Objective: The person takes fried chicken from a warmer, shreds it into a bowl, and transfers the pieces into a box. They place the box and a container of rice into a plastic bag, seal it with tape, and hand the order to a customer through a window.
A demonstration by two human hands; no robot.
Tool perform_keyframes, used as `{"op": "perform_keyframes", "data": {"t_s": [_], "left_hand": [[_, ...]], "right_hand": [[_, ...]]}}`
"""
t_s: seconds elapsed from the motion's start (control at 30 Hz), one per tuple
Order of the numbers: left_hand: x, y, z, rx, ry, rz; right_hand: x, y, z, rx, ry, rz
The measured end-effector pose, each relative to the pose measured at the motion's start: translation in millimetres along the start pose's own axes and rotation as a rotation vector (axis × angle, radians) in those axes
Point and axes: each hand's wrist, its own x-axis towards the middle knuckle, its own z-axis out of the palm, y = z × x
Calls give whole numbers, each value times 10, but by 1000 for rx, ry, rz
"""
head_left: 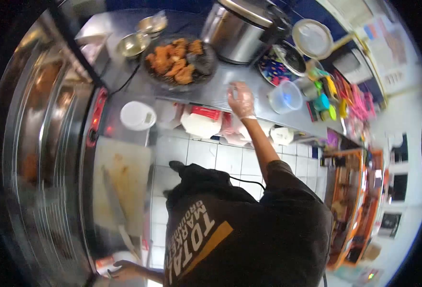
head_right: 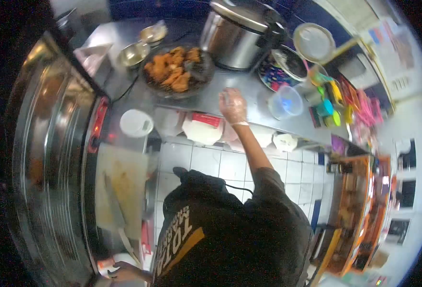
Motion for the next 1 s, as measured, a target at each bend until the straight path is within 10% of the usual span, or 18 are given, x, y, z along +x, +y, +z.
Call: {"op": "perform_keyframes", "data": {"t_s": [0.1, 0.2, 0.33, 0.6, 0.73, 0.8, 0.83, 0.9, 0.93, 0.97, 1.0], "left_hand": [[90, 2638, -630, -364, 314, 519], [-118, 3754, -590, -671, -47, 510], [-736, 4725, -660, -992, -117, 1074], [-2583, 5441, -957, -1013, -802, 766], [-3101, 5457, -847, -794, -728, 947], [-3206, 5496, -1030, -765, -540, 1343], [-3332, 5406, -1029, -695, -841, 839], [-3338, 5303, -810, -600, -736, 1007], [-3372, 5540, -1089, -475, -849, 735], [-3323, 5360, -669, -522, -474, 1071], [-3142, 5588, -781, -652, -633, 1021]], "right_hand": [[-235, 688, -665, -77, 122, 44], [-348, 983, -1506, -151, 220, 166], [-344, 1919, -2215, -285, 300, 376], [150, 4545, -1751, -403, -138, 550], [294, 5425, -1054, -440, -307, 510], [328, 5908, -676, -460, -326, 609], [308, 6077, -548, -432, -307, 573], [386, 6189, -461, -498, -447, 567], [317, 6412, -348, -453, -375, 493], [458, 6264, -470, -392, -523, 581], [410, 6363, -442, -271, -471, 624]]}}
